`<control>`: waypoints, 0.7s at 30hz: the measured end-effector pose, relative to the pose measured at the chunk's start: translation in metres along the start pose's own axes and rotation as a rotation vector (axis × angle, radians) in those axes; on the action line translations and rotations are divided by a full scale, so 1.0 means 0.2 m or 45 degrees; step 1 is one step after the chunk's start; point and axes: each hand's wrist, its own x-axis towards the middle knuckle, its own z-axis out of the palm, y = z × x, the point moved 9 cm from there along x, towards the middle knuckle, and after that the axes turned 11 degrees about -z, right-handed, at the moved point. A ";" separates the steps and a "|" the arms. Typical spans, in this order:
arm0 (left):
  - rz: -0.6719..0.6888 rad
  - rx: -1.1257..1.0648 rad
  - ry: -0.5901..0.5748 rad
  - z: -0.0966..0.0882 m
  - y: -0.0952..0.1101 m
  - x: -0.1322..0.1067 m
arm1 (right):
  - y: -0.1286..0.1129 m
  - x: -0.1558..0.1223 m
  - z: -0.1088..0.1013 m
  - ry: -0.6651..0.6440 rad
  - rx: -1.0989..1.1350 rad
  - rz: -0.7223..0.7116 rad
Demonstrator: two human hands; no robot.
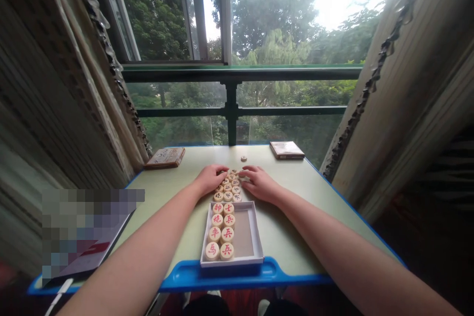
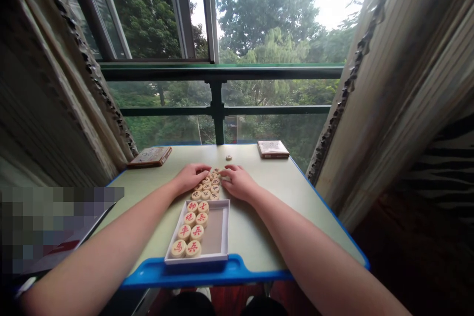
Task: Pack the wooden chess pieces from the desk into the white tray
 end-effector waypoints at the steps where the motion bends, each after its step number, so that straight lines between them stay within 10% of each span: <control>1: 0.030 0.082 0.037 -0.02 0.01 0.00 | 0.00 0.00 0.00 -0.007 0.018 -0.014; 13: 0.020 0.008 -0.059 -0.02 0.00 0.01 | 0.00 0.02 -0.01 0.032 0.133 -0.035; 21: -0.264 -0.471 -0.439 0.10 -0.07 0.01 | -0.01 0.02 -0.03 0.029 0.156 -0.013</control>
